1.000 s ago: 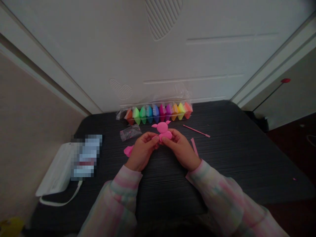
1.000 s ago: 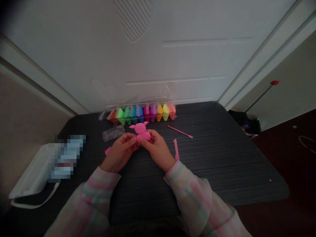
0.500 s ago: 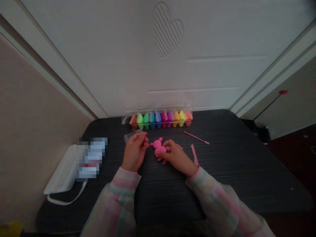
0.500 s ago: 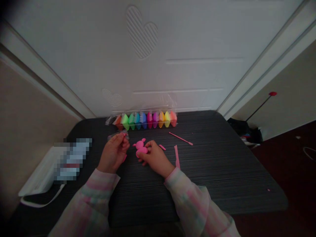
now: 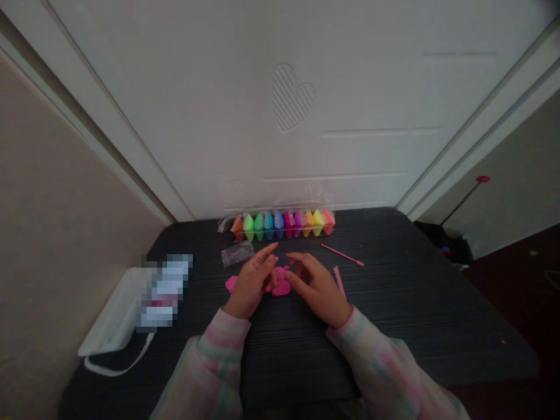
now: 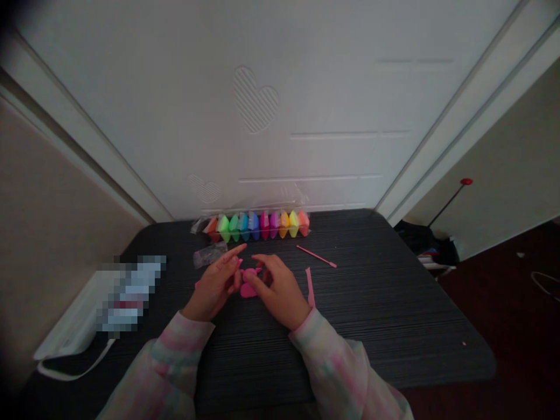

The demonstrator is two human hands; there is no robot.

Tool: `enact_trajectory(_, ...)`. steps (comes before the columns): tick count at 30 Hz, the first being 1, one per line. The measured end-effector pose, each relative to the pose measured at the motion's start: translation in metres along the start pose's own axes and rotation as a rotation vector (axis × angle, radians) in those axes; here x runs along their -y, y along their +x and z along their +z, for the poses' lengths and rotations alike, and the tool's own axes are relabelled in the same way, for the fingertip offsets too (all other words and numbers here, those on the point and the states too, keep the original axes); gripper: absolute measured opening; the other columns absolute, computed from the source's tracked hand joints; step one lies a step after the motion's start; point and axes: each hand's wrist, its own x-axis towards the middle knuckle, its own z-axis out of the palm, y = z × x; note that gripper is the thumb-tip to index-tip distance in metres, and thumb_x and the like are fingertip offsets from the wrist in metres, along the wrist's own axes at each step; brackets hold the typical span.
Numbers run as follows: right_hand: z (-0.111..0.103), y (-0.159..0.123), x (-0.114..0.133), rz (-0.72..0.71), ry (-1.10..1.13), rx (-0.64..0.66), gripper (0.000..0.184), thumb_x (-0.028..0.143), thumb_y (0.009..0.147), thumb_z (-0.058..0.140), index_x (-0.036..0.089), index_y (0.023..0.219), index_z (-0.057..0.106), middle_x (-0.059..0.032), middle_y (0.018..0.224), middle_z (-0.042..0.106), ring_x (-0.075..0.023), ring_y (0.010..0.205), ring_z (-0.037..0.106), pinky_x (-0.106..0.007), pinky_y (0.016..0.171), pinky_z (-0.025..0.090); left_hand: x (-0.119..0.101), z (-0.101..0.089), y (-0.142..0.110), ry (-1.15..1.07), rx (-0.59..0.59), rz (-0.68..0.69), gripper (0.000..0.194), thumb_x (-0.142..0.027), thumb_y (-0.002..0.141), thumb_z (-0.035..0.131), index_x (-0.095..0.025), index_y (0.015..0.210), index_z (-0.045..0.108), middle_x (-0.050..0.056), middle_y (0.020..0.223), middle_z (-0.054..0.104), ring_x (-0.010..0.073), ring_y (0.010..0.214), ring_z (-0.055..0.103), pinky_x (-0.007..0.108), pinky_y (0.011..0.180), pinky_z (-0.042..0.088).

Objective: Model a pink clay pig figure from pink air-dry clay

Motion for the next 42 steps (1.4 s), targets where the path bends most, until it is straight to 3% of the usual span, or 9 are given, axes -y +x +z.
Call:
enact_trajectory(5,0.006,0.001,-0.004,0.051,0.333,0.054,0.014,0.028,0.076,0.058,0.020,0.087,0.060,0.0002,0.073,0.061,-0.0116,0.065,0.055,-0.026,0.063,0.044,0.007,0.002,-0.002,0.162,0.150,-0.106,0.057,-0.046,0.076,0.053,-0.010,0.121,0.047,-0.006,0.038,0.046,0.0039,0.033,0.033,0.016,0.036,0.019)
enact_trajectory(7,0.007,0.002,-0.006,0.074,0.373,0.034,0.011,0.030,0.076,0.056,0.019,0.080,0.057,0.0008,0.069,0.061,-0.0115,0.063,0.057,-0.026,0.061,0.046,0.008,0.003,-0.002,0.158,0.137,-0.091,0.057,-0.049,0.076,0.051,-0.010,0.117,0.050,-0.004,0.041,0.049,0.0049,0.035,0.036,0.017,0.037,0.023)
enact_trajectory(10,0.006,0.005,-0.007,0.083,0.417,-0.027,0.012,0.031,0.075,0.057,0.020,0.080,0.053,0.0009,0.072,0.062,-0.0117,0.066,0.060,-0.025,0.062,0.048,0.007,0.002,-0.001,0.147,0.069,-0.039,0.052,-0.046,0.067,0.062,-0.011,0.104,0.057,0.000,0.055,0.058,0.0064,0.042,0.044,0.019,0.041,0.030)
enact_trajectory(13,0.005,0.006,-0.008,0.065,0.408,-0.081,0.013,0.030,0.075,0.058,0.020,0.080,0.051,0.0007,0.075,0.062,-0.0119,0.070,0.061,-0.026,0.066,0.049,0.006,0.000,0.001,0.201,0.021,0.001,0.038,-0.034,0.060,0.071,-0.012,0.089,0.062,0.002,0.066,0.063,0.0070,0.049,0.048,0.019,0.045,0.033)
enact_trajectory(17,0.006,0.004,-0.008,0.023,0.304,-0.113,0.018,0.026,0.075,0.057,0.020,0.092,0.054,-0.0019,0.082,0.062,-0.0129,0.074,0.059,-0.028,0.069,0.048,0.001,0.001,0.000,0.286,-0.019,0.053,0.023,-0.031,0.065,0.069,-0.014,0.079,0.067,0.000,0.063,0.063,0.0089,0.056,0.051,0.020,0.053,0.038)
enact_trajectory(28,0.003,0.002,-0.003,-0.135,0.016,-0.135,0.010,0.022,0.076,0.056,0.020,0.084,0.062,-0.0031,0.077,0.064,-0.0142,0.070,0.057,-0.028,0.067,0.045,0.002,0.006,-0.002,0.358,-0.095,0.095,0.022,-0.033,0.066,0.065,-0.014,0.077,0.065,0.002,0.070,0.065,0.0125,0.062,0.055,0.023,0.058,0.041)
enact_trajectory(31,0.002,0.002,-0.003,-0.147,0.000,-0.137,0.010,0.023,0.078,0.054,0.020,0.083,0.062,-0.0037,0.077,0.065,-0.0149,0.071,0.058,-0.029,0.067,0.046,0.002,0.005,-0.003,0.360,-0.091,0.074,0.024,-0.032,0.066,0.066,-0.015,0.083,0.067,0.003,0.075,0.067,0.0131,0.064,0.056,0.024,0.060,0.042)
enact_trajectory(42,0.004,0.001,-0.002,-0.058,0.142,-0.147,0.006,0.017,0.068,0.057,0.020,0.071,0.061,-0.0014,0.072,0.061,-0.0148,0.070,0.055,-0.029,0.070,0.042,-0.003,0.006,-0.002,0.381,-0.037,0.040,0.013,-0.027,0.065,0.065,-0.015,0.068,0.067,0.000,0.066,0.063,0.0121,0.063,0.053,0.022,0.060,0.039)
